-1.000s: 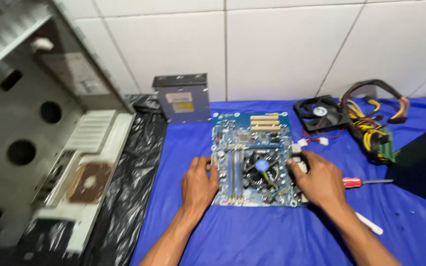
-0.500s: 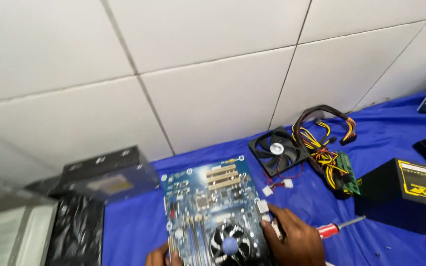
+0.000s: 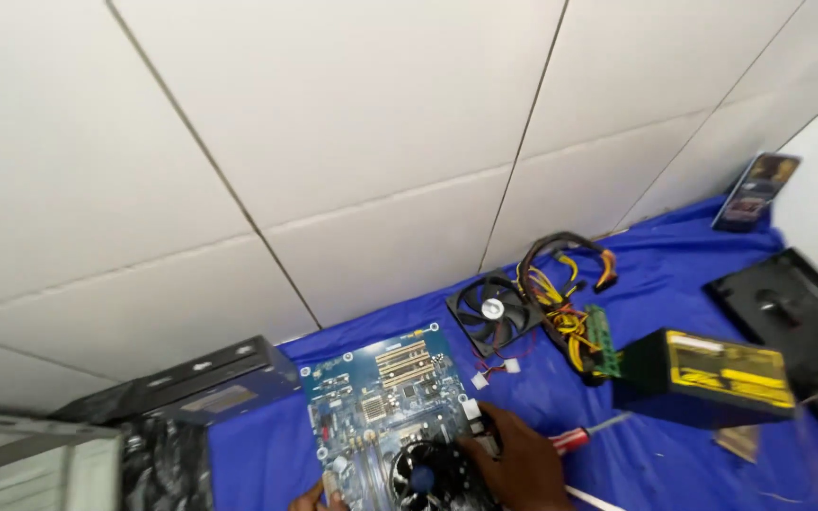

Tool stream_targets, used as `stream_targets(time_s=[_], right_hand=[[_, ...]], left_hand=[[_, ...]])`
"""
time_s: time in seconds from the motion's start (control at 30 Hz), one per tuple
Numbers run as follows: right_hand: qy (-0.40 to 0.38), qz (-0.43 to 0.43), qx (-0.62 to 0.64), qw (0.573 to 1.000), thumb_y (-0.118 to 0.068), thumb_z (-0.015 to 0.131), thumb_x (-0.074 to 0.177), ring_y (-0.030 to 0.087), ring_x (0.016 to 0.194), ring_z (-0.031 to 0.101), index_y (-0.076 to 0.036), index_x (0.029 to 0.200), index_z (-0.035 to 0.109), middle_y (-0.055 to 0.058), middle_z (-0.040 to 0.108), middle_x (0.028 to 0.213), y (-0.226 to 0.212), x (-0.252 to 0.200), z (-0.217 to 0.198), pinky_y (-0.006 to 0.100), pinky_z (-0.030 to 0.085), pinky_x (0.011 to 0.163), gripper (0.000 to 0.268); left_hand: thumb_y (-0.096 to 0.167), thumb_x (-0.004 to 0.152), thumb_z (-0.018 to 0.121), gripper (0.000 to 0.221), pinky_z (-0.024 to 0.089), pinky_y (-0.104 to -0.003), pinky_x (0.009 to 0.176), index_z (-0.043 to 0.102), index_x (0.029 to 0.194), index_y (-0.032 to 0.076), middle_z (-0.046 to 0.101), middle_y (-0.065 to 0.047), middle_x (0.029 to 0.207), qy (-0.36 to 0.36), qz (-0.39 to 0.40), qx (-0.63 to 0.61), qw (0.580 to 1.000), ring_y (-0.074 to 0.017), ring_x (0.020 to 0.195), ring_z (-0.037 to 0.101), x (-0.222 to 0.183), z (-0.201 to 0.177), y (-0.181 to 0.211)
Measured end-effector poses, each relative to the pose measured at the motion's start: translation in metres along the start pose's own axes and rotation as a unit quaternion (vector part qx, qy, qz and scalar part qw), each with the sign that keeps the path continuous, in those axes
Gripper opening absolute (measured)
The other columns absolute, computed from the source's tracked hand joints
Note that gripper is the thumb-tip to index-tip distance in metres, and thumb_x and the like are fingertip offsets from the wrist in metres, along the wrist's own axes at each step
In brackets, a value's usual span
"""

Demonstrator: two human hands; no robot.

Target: Clean computer components and assemble the motherboard into the PC case

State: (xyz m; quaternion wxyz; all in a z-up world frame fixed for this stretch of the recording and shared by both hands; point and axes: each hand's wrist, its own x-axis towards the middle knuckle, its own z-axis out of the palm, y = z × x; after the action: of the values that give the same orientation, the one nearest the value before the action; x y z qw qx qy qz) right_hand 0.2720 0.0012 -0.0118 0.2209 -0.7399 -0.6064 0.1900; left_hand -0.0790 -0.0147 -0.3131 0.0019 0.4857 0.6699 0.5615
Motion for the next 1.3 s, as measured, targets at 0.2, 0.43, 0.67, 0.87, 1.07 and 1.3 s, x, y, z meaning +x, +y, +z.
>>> stream_targets(time_s=[0.2,0.43,0.67,0.87,1.07,1.3], right_hand=[[-0.091,0.056,-0.028,0.994,-0.055,0.084,0.071,0.032,0.103,0.073,-0.028,0.122,0.062,0.002,0.078,0.109,-0.024,0.020,-0.015,0.047,0.054,0.086,0.062],[-0.089,0.108,0.085,0.987,-0.032,0.067,0.082,0.042,0.090,0.073,-0.016,0.118,0.048,0.016,0.076,0.095,-0.045,0.008,-0.014,0.048,0.052,0.078,0.043],[-0.010,0.100,0.161,0.982,-0.028,0.072,0.074,0.040,0.080,0.075,-0.026,0.123,0.054,0.006,0.081,0.085,-0.074,-0.012,-0.047,0.048,0.052,0.073,0.052],[-0.056,0.169,0.261,0.949,-0.018,0.072,0.076,0.016,0.081,0.080,-0.028,0.124,0.064,-0.002,0.088,0.088,-0.039,-0.037,-0.149,0.030,0.055,0.081,0.050],[-0.088,0.188,0.208,0.956,-0.011,0.075,0.068,0.002,0.075,0.082,-0.035,0.125,0.065,-0.011,0.090,0.079,0.067,-0.073,-0.192,0.021,0.059,0.080,0.062],[-0.099,0.267,0.234,0.930,-0.006,0.076,0.067,0.005,0.056,0.065,-0.032,0.128,0.070,-0.004,0.085,0.067,0.147,-0.100,-0.213,0.017,0.055,0.062,0.066]], left_hand=[[0.053,0.076,0.071,0.048,0.049,-0.036,0.054,0.069,0.121,0.038,0.070,0.016,0.079,-0.226,-0.153,0.128,0.953,-0.0176,0.049,0.059,0.126,-0.103,0.211],[0.023,0.076,0.075,0.092,0.040,-0.049,0.113,0.034,0.157,0.008,0.049,-0.014,0.151,-0.279,0.132,0.298,0.903,-0.0328,0.140,0.046,0.358,-0.152,0.326],[0.037,0.066,0.087,0.061,0.049,-0.050,0.098,0.057,0.117,0.021,0.064,-0.004,0.116,-0.377,0.183,0.429,0.800,-0.0319,0.113,0.061,0.389,-0.098,0.231],[0.029,0.074,0.086,0.054,0.054,-0.054,0.087,0.053,0.113,0.011,0.059,-0.010,0.116,-0.435,0.139,0.362,0.812,-0.0395,0.102,0.061,0.382,-0.108,0.320],[0.025,0.074,0.084,0.042,0.047,-0.044,0.079,0.059,0.104,0.009,0.061,-0.009,0.098,-0.439,0.110,0.131,0.882,-0.0329,0.088,0.061,0.355,-0.066,0.446],[0.025,0.068,0.088,0.052,0.047,-0.045,0.082,0.059,0.108,0.007,0.061,-0.013,0.104,-0.476,0.122,0.007,0.871,-0.0340,0.094,0.060,0.285,0.084,0.548]])
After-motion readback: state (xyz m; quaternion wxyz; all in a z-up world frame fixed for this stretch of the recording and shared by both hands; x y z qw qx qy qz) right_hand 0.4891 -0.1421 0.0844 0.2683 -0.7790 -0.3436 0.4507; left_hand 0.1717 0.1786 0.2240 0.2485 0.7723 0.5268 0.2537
